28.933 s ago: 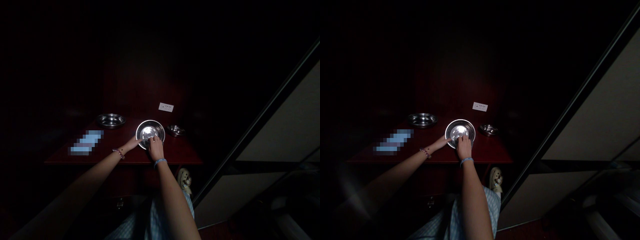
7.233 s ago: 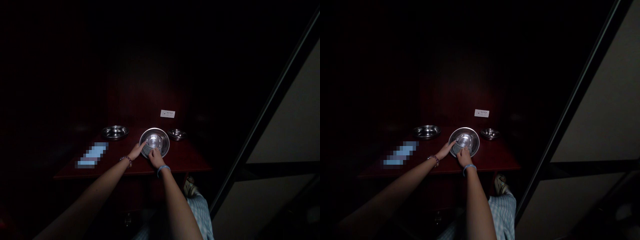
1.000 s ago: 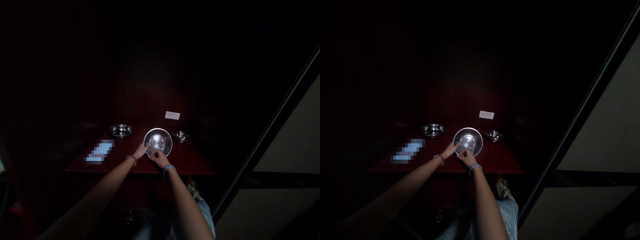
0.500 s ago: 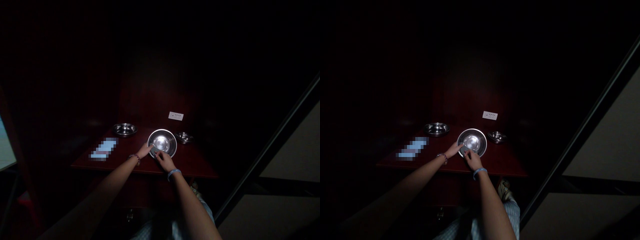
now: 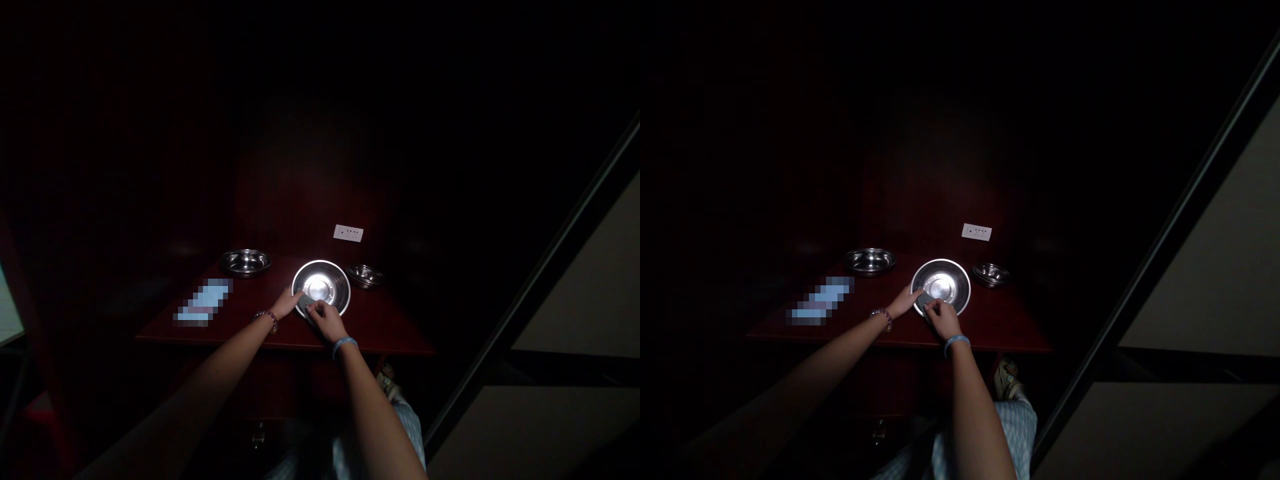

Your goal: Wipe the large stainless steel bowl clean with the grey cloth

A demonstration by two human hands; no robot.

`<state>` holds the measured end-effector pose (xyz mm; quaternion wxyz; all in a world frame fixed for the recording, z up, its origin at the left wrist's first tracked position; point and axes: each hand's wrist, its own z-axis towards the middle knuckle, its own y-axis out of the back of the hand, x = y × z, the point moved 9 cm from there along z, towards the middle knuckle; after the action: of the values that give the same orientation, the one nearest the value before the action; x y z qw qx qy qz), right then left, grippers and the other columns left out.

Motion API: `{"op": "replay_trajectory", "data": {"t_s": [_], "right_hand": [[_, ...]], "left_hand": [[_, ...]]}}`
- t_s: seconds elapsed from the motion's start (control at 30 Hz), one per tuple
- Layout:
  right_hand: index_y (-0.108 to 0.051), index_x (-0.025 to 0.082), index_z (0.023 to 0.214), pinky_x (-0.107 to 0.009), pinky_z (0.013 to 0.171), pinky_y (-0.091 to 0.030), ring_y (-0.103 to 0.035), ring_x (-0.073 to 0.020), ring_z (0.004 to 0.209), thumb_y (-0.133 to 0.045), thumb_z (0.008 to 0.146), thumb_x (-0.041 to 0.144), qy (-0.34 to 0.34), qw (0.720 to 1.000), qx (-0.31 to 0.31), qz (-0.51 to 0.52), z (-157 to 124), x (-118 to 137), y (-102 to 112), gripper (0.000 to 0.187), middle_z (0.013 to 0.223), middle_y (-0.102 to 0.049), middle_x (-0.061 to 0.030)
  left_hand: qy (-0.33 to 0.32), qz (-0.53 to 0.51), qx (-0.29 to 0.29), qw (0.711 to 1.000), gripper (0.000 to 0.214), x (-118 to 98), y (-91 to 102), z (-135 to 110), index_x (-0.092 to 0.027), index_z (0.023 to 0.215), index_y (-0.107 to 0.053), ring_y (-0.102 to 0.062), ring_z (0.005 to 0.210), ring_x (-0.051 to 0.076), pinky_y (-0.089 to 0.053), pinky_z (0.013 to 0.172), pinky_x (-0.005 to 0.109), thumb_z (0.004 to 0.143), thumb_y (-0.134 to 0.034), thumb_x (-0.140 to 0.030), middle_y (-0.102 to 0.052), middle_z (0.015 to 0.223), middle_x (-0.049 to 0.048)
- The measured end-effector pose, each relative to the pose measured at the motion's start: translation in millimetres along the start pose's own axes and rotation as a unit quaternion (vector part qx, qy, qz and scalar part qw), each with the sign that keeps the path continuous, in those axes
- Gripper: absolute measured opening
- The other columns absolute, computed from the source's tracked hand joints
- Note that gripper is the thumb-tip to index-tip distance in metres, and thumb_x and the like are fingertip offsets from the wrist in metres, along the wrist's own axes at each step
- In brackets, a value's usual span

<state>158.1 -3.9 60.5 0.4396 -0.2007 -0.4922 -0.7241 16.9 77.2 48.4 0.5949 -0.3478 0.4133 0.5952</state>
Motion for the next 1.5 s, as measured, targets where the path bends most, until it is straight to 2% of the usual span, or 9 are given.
{"op": "replay_trajectory", "data": {"t_s": [0.27, 0.57, 0.83, 1.0, 1.23, 1.5], "right_hand": [[-0.060, 0.021, 0.081, -0.033, 0.078, -0.049, -0.064, -0.0204, 0.079, -0.054, 0.094, 0.042, -0.002, 0.999, 0.004, -0.043, -2.6, 2.1, 3.0, 0.025, 0.078, -0.068, -0.0043], [-0.061, 0.022, 0.094, -0.036, 0.084, -0.051, -0.067, -0.0230, 0.086, -0.051, 0.099, 0.038, 0.006, 0.998, -0.008, -0.057, -2.8, 5.0, 9.0, 0.020, 0.091, -0.073, -0.0087], [-0.060, 0.025, 0.093, -0.035, 0.080, -0.049, -0.065, -0.0220, 0.082, -0.049, 0.099, 0.038, 0.012, 0.998, 0.000, -0.070, -2.2, 4.5, 7.1, 0.018, 0.087, -0.070, -0.0049], [-0.060, 0.024, 0.087, -0.036, 0.081, -0.049, -0.065, -0.0227, 0.082, -0.049, 0.099, 0.036, 0.004, 0.997, 0.003, -0.080, -2.6, 3.9, 6.7, 0.020, 0.086, -0.070, -0.0068], [-0.061, 0.024, 0.091, -0.035, 0.080, -0.049, -0.064, -0.0217, 0.079, -0.054, 0.094, 0.032, 0.015, 0.997, -0.006, -0.079, -3.9, 8.5, 7.7, 0.012, 0.084, -0.069, -0.0048], [-0.059, 0.024, 0.093, -0.034, 0.083, -0.049, -0.065, -0.0206, 0.084, -0.050, 0.097, 0.032, -0.011, 0.998, -0.012, -0.067, -4.0, 3.0, 6.4, 0.013, 0.089, -0.070, -0.0046]], "left_hand": [[0.004, 0.011, 0.006, 1.000, 0.020, -0.7, -1.4, -0.6, -0.021, 0.091, -0.067, -0.070, 0.107, 0.030, -0.053, 0.102, 0.042, 0.074, -0.060, -0.027, -0.077, 0.094, 0.0119], [0.009, 0.019, 0.019, 1.000, 0.024, -3.6, -2.6, -3.6, -0.018, 0.099, -0.066, -0.069, 0.108, 0.030, -0.051, 0.105, 0.043, 0.078, -0.058, -0.026, -0.076, 0.102, 0.0120], [0.022, 0.016, 0.016, 0.999, 0.024, 0.1, -2.3, -3.2, -0.018, 0.098, -0.066, -0.071, 0.100, 0.030, -0.052, 0.102, 0.045, 0.077, -0.058, -0.028, -0.076, 0.104, 0.0138], [0.008, 0.021, 0.023, 1.000, 0.026, -2.2, -3.3, -2.9, -0.017, 0.100, -0.066, -0.071, 0.103, 0.030, -0.051, 0.103, 0.047, 0.078, -0.058, -0.029, -0.075, 0.106, 0.0154], [0.013, 0.018, 0.011, 1.000, 0.021, -0.8, -1.0, -3.4, -0.019, 0.095, -0.066, -0.071, 0.098, 0.028, -0.053, 0.100, 0.044, 0.077, -0.059, -0.029, -0.077, 0.094, 0.0110], [0.018, 0.018, 0.022, 0.999, 0.027, -3.7, -2.5, -4.4, -0.018, 0.098, -0.070, -0.072, 0.100, 0.031, -0.053, 0.101, 0.043, 0.076, -0.059, -0.029, -0.077, 0.102, 0.0135]]}}
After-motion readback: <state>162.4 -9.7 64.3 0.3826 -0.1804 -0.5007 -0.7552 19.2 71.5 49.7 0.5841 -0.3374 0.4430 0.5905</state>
